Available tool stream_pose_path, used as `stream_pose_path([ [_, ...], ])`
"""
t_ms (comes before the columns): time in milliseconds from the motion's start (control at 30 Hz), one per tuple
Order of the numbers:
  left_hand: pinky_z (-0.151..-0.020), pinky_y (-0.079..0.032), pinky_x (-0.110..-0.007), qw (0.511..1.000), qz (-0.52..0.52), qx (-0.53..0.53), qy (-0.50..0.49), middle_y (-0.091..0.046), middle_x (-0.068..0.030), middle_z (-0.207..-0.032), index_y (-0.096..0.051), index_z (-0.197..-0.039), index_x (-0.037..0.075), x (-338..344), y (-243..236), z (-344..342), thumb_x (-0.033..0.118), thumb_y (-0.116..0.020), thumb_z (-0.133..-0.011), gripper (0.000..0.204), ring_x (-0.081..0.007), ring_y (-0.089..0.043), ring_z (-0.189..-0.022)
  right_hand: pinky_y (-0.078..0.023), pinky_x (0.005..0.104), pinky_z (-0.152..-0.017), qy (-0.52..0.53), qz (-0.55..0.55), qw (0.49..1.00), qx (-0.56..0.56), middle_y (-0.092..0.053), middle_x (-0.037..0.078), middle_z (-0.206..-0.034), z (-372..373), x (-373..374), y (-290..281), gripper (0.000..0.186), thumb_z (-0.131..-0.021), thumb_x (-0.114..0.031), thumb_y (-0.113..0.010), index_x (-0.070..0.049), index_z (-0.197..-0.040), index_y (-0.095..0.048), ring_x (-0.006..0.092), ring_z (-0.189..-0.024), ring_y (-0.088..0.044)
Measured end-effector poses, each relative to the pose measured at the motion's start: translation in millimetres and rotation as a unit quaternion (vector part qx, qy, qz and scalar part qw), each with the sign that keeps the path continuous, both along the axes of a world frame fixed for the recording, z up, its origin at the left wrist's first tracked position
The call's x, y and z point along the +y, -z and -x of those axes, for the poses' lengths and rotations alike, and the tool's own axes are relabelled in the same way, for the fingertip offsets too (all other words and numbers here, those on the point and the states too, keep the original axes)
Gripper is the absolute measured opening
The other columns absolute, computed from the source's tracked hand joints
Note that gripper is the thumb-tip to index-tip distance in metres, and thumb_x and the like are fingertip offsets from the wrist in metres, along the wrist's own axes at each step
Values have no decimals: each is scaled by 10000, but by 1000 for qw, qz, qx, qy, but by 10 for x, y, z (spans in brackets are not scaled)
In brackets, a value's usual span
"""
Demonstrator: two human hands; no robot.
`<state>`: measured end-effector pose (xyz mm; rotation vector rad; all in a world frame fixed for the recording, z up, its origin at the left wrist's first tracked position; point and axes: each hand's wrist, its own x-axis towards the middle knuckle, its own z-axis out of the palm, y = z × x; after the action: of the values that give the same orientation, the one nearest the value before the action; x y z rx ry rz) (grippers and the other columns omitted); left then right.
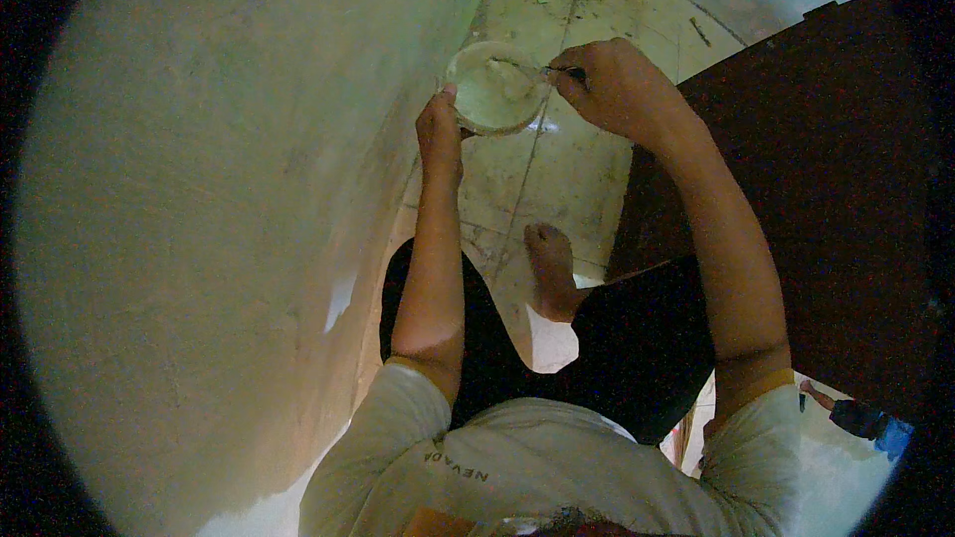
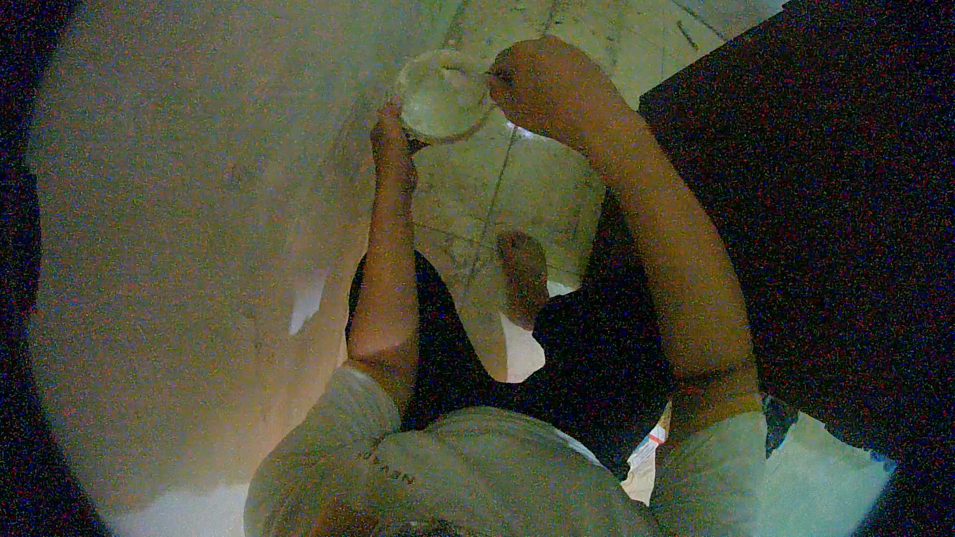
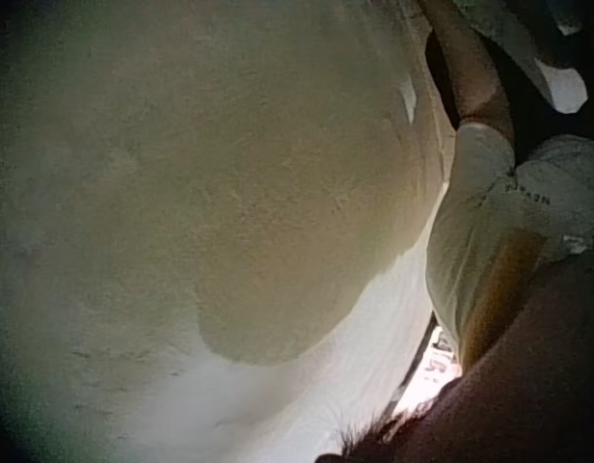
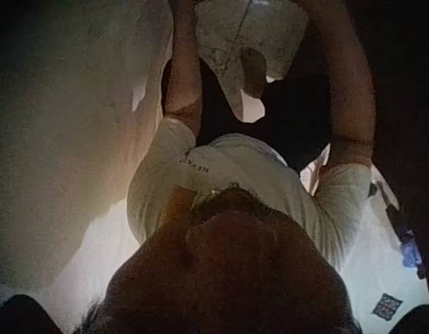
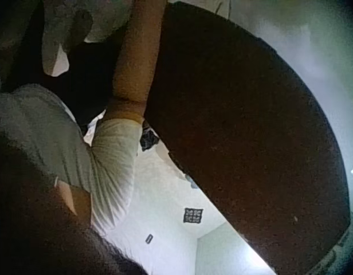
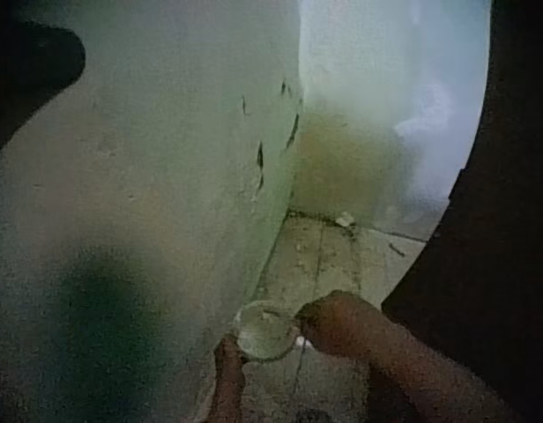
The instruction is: The person applies plaster to a wall using a putty knife. They scoop plaster from a small container and spread it onto damaged sections of the wall and into a corner.
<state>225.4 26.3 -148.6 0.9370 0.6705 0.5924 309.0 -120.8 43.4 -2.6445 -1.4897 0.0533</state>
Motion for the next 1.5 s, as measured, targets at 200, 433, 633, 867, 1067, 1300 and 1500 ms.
stream_pose_path([
  [200,-726,-538,-344,999,-16,-27,-12,-651,-120,-995,-626,-1085,-39,-31,-28,13,355,-501,-921,445,-210,-633,-864,-530,399,-726,-9,-70,994,78,-687,206,-818,-211,-111,177,332,-911,-311,-607,-4,-986,-711,348,-745,-669],
  [433,-770,-489,-347,995,-96,35,-6,-658,-134,-982,-619,-1093,-51,1,174,-38,350,-516,-918,449,-220,-606,-878,-424,292,-460,93,-58,969,223,-526,37,-530,-239,-58,273,348,-926,-325,-572,-17,-958,-732,110,-473,-492],
  [633,-772,-477,-343,995,-97,-3,-14,-658,-147,-967,-622,-1095,-50,-38,313,-83,317,-495,-924,424,-224,-596,-871,-304,246,-366,269,-82,878,387,-522,8,-543,-197,19,360,307,-914,-299,-592,-22,-992,-700,85,-450,-446],
  [867,-763,-497,-356,999,-22,-13,-26,-647,-161,-1013,-600,-1134,-65,-48,298,-155,333,-470,-928,467,-243,-612,-887,-337,266,-399,176,-81,903,383,-561,39,-634,-344,-6,592,273,-925,-289,-589,-47,-992,-695,94,-459,-442],
  [1067,-743,-527,-356,997,-69,-20,-20,-626,-181,-1066,-581,-1148,-72,7,458,-209,358,-463,-931,495,-261,-626,-919,-522,394,-671,-11,-76,992,105,-681,139,-828,-55,1,422,317,-934,-281,-548,-34,-1084,-678,275,-728,-649],
  [1300,-777,-537,-357,998,33,-24,-42,-626,-169,-1070,-591,-1124,-64,-62,199,-135,375,-480,-930,493,-260,-638,-939,-527,437,-766,9,77,997,9,-658,176,-909,230,-26,429,290,-931,-218,-543,-173,-1200,-641,360,-860,-651],
  [1500,-767,-535,-353,997,67,-5,-47,-631,-167,-1075,-599,-1124,-61,-40,184,-146,382,-512,-921,496,-254,-638,-918,-548,454,-750,-24,134,989,-62,-648,168,-972,248,-36,297,284,-894,-159,-529,-163,-1158,-634,358,-880,-658],
])
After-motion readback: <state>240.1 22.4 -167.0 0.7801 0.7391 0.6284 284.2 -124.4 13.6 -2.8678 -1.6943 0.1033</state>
